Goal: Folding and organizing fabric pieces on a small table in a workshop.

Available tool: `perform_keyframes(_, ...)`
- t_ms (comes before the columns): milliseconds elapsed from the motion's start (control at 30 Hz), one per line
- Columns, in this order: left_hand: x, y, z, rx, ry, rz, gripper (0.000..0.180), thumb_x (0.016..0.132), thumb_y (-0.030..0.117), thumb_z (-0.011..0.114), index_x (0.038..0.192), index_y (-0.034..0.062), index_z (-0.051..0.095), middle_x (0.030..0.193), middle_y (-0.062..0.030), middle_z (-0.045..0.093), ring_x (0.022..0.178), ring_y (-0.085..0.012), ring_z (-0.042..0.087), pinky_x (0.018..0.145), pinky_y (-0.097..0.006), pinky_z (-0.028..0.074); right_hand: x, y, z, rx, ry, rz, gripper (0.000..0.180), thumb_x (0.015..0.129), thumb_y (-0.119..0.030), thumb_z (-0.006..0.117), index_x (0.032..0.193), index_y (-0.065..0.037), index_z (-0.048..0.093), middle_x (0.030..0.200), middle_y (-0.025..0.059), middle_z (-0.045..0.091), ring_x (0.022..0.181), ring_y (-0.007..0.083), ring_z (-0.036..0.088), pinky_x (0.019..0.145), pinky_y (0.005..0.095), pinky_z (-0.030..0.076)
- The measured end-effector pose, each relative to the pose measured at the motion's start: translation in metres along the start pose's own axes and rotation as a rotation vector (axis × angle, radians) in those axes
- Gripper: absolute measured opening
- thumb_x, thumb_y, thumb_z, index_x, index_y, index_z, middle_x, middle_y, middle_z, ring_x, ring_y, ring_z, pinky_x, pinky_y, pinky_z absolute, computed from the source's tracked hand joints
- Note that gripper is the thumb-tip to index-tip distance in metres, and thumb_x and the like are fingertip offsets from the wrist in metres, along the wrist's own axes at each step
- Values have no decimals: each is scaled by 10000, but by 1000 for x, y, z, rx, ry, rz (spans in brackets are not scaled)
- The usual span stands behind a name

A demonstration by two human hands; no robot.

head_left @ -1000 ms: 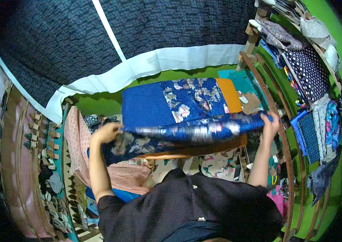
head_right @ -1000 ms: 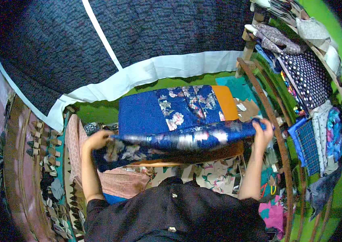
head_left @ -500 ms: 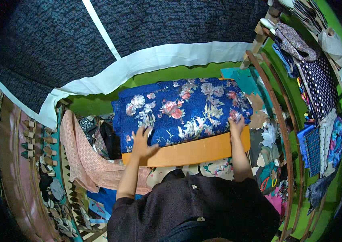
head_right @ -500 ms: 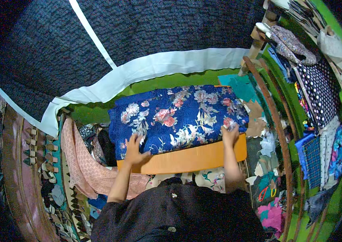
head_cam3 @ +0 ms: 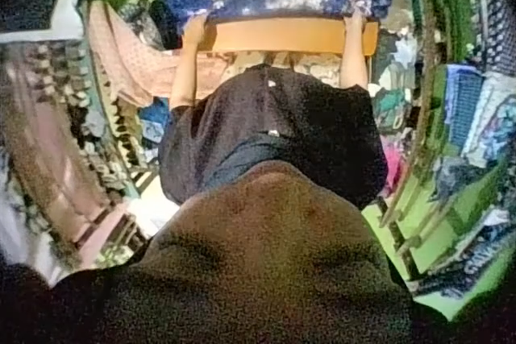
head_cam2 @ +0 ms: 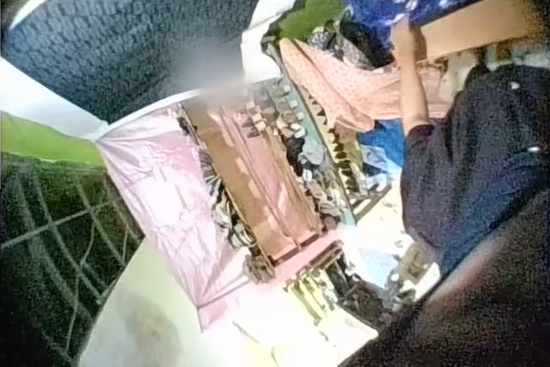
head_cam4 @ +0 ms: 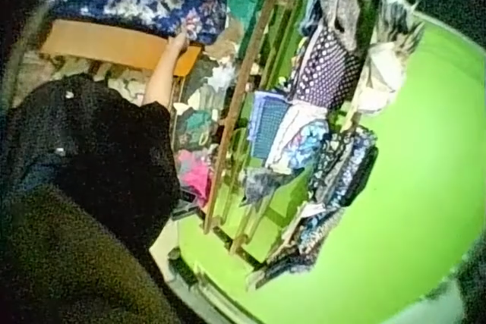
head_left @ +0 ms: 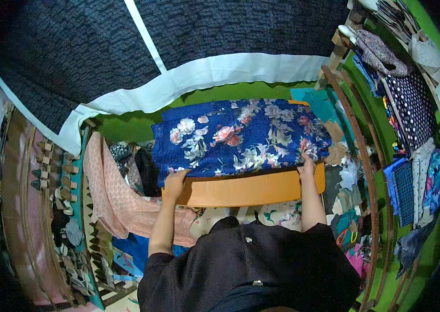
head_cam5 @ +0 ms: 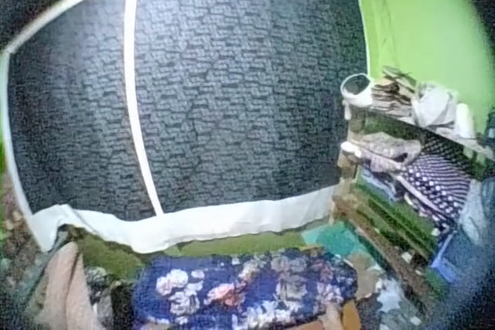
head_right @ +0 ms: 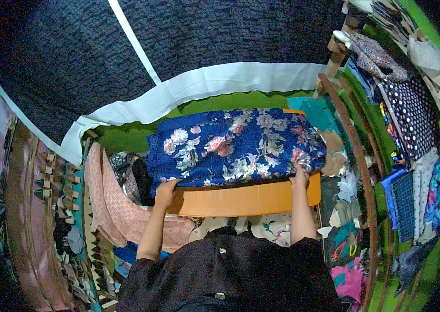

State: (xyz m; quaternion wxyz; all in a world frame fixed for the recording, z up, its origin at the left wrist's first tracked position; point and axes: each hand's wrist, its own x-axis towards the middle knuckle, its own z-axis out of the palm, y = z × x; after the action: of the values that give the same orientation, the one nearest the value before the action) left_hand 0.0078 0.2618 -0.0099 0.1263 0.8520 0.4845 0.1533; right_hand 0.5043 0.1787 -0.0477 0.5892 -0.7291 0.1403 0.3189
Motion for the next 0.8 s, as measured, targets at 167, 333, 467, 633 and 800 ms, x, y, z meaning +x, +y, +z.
perform_keyframes(167, -28, 35, -78, -3, -214, -84, 302, 721, 90, 518, 1015, 136, 571, 911, -132, 601, 842, -305, 565, 700, -392, 441, -40, 0, -60, 167, -171, -226, 492, 608, -246, 711, 961, 23, 498, 957, 114, 520, 835, 215, 516, 688, 385, 441)
perform_keyframes(333, -71, 49, -118, -179, -468, -171, 264, 786, 161, 521, 1041, 104, 561, 936, -156, 592, 868, -336, 555, 728, -372, 439, -124, -3, -124, 382, -222, -313, 348, 647, -35, 660, 963, 12, 520, 902, 78, 568, 781, 189, 566, 671, 332, 471)
perform_keyframes(467, -96, 61, -140, -244, -550, -168, 274, 776, 129, 543, 1048, 91, 558, 968, -159, 587, 892, -309, 562, 750, -355, 433, -163, -5, -163, 400, -211, -358, 377, 649, -15, 655, 999, 13, 519, 941, 96, 567, 787, 187, 574, 682, 304, 477)
perform_keyframes(633, -96, 83, -180, -344, -696, -267, 262, 756, 50, 542, 1017, 64, 563, 915, -139, 606, 822, -241, 577, 725, -305, 431, -214, -29, -185, 383, -234, -467, 352, 704, -33, 607, 1043, -1, 516, 986, 81, 565, 897, 169, 531, 801, 298, 417)
perform_keyframes(800, -58, 74, -203, -330, -682, -222, 317, 711, 4, 583, 1020, 73, 569, 886, -132, 617, 802, -190, 573, 682, -296, 439, -217, -67, -158, 462, -323, -509, 256, 752, -78, 597, 987, -11, 522, 934, 71, 580, 840, 162, 551, 777, 302, 434)
